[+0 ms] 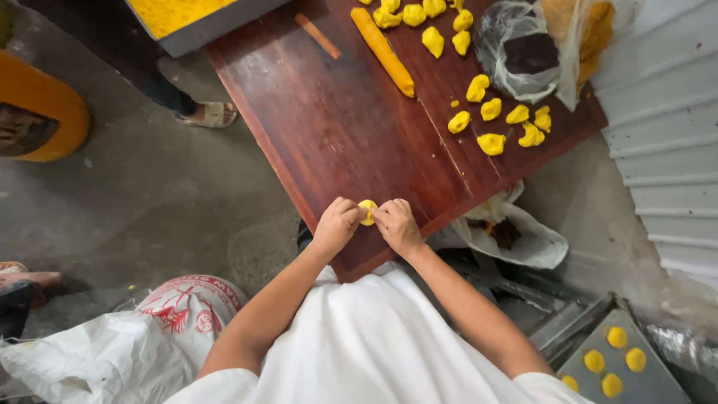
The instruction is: Shaping small pieces of yellow dough into balls and arranging them on a baking tray.
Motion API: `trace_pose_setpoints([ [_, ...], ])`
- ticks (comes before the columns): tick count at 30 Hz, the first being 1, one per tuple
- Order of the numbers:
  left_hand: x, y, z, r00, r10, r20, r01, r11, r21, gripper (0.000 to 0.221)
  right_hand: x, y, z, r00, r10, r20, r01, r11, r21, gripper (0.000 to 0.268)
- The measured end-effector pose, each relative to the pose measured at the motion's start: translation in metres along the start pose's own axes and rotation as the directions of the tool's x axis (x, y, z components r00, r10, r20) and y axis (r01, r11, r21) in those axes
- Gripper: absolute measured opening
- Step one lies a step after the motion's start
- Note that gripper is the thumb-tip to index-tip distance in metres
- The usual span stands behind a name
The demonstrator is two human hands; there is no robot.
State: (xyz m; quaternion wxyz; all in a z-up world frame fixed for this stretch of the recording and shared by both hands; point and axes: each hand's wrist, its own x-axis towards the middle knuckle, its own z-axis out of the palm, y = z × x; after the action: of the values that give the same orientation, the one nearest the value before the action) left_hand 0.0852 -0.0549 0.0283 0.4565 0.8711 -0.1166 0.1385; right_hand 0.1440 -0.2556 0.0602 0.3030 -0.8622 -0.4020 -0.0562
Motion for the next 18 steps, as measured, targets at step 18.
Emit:
trace_pose_setpoints([
  [18, 0.019, -0.026, -0.045, 0.898, -0.245, -0.365, 0.277, 0.96, 0.035, 0.047, 0.023, -0.048, 0.032, 0.929, 0.335, 0.159, -0.243, 0.874, -0.421, 0.077],
])
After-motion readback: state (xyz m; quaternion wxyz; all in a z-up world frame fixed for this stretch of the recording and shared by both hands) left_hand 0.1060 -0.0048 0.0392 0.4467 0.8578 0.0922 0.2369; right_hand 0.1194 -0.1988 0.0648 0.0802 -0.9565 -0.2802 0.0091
